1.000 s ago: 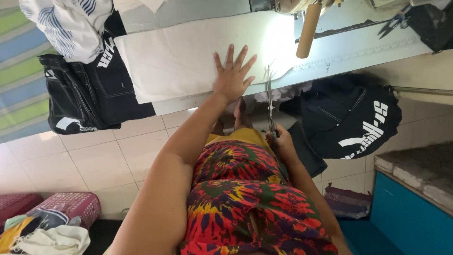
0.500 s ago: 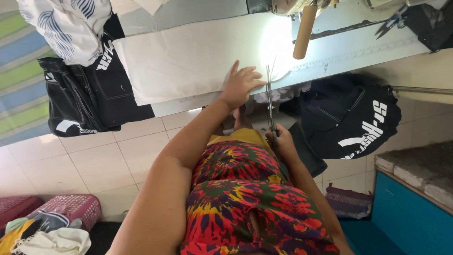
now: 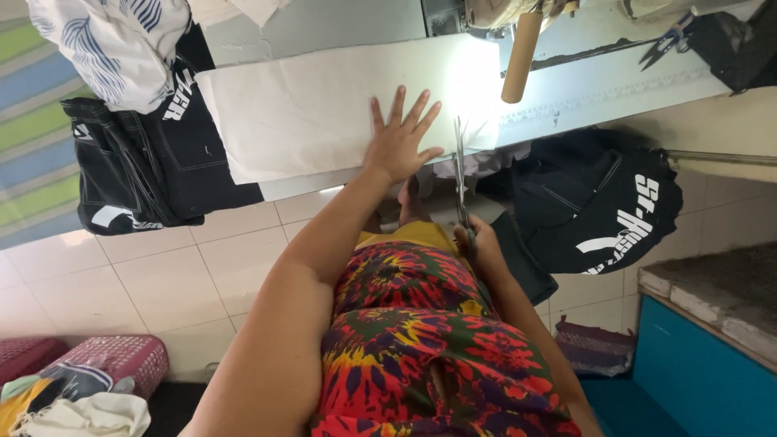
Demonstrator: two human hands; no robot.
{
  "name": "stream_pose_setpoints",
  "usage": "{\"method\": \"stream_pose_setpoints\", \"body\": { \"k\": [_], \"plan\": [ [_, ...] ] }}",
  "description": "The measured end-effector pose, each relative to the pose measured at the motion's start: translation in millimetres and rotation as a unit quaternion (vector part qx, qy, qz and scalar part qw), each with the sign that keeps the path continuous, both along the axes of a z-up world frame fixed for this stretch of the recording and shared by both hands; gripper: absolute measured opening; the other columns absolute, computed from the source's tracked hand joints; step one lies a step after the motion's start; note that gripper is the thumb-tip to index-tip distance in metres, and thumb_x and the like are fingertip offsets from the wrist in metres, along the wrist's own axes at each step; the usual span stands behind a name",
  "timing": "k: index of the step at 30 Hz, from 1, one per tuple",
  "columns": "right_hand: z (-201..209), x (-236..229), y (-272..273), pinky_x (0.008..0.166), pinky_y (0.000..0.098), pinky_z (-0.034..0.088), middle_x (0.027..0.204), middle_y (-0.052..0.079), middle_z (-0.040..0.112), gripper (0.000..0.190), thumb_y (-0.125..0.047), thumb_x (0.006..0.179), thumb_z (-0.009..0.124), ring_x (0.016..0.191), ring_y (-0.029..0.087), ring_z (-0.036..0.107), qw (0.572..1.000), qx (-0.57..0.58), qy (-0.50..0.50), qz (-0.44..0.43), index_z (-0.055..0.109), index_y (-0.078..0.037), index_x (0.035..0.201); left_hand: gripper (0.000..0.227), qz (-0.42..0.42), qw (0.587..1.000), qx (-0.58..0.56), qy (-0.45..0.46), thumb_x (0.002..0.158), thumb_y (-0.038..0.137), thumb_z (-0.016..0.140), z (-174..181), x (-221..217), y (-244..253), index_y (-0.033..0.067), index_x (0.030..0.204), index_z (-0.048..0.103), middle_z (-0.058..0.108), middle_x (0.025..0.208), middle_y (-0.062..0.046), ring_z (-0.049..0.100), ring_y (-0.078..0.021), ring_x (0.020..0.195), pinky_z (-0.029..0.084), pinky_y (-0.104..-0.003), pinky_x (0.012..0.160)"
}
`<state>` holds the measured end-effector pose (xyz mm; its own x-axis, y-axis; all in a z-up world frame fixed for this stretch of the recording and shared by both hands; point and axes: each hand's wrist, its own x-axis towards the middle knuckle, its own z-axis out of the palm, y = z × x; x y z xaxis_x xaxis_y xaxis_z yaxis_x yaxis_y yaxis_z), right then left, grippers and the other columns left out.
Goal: The person cuts a large piece of white fabric on a table using shears. They repeatedly fold the fabric, cut along the edges, and move the cut pieces aside to continue cutting the remaining material.
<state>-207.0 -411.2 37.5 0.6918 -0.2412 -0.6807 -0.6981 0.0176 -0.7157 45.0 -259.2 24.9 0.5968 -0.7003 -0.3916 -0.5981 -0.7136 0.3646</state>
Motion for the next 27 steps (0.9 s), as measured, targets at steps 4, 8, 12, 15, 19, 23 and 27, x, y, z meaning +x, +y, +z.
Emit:
{"method": "stream_pose_setpoints", "body": {
  "k": [4,8,12,15,19,23,27],
  "plan": [
    [-10,4,1,0.053,0.0265,0.046,0.053,0.006,0.058,0.04,-0.047,0.094,0.074,0.053,0.015,0.061,1.0,-0.018,-0.001,0.003,0.063,-0.009,0.084,0.082,-0.001,1.0,0.012,-0.007,0.101,0.079,0.022,-1,-8,0,0.0343,0.167,0.004,-0.006,0.174,0.006,-0.006,-0.0355,0.158,-0.003,-0.075,0.121],
    [-6,-2,2,0.054,0.0237,0.045,0.051,0.007,0.057,0.035,-0.035,0.089,0.083,0.053,0.014,0.06,1.0,-0.02,-0.007,-0.016,0.062,-0.008,0.08,0.086,0.0,1.0,0.01,-0.007,0.1,0.081,0.023,0,-8,1,0.0328,0.167,0.002,-0.005,0.174,0.006,-0.007,-0.0351,0.158,-0.004,-0.074,0.121],
    [6,0,7,0.051,0.0223,0.044,0.05,0.006,0.057,0.036,-0.032,0.091,0.083,0.049,0.012,0.057,0.999,0.009,-0.014,-0.029,0.061,-0.008,0.077,0.088,0.001,1.0,0.01,-0.006,0.098,0.083,0.023,0,-9,2,0.0327,0.167,0.003,-0.005,0.174,0.007,-0.009,-0.0335,0.158,-0.005,-0.073,0.121],
    [3,13,9,0.051,0.0242,0.045,0.053,0.006,0.058,0.039,-0.041,0.094,0.075,0.051,0.014,0.06,0.999,0.024,-0.029,-0.028,0.06,-0.009,0.078,0.086,-0.003,1.0,0.011,-0.008,0.099,0.081,0.023,7,-16,5,0.0322,0.167,0.007,-0.001,0.174,0.008,-0.007,-0.0329,0.158,-0.003,-0.072,0.122],
    [-12,16,3,0.051,0.0251,0.046,0.054,0.006,0.058,0.045,-0.049,0.092,0.079,0.051,0.015,0.061,1.0,0.004,-0.016,-0.007,0.059,-0.01,0.08,0.086,-0.013,1.0,0.016,-0.009,0.099,0.081,0.022,6,-21,7,0.0326,0.167,0.004,-0.003,0.174,0.008,-0.009,-0.0322,0.158,-0.003,-0.072,0.122],
    [-25,4,3,0.047,0.023,0.044,0.049,0.007,0.057,0.033,-0.027,0.088,0.084,0.044,0.015,0.059,0.999,-0.016,-0.021,-0.021,0.06,-0.007,0.077,0.07,0.025,0.999,-0.001,-0.03,0.104,0.069,0.024,-11,-15,-6,0.0299,0.162,0.023,0.016,0.169,0.008,0.003,-0.0295,0.157,0.0,-0.07,0.123],
    [-12,8,2,0.049,0.0278,0.046,0.051,0.009,0.06,0.037,-0.04,0.094,0.076,0.049,0.017,0.062,1.0,-0.008,-0.017,0.005,0.063,-0.009,0.079,0.06,0.051,0.998,0.015,-0.026,0.112,0.053,0.019,-3,6,-14,0.0261,0.166,0.014,0.011,0.173,0.004,0.003,-0.0294,0.159,0.001,-0.068,0.125]
  ]
}}
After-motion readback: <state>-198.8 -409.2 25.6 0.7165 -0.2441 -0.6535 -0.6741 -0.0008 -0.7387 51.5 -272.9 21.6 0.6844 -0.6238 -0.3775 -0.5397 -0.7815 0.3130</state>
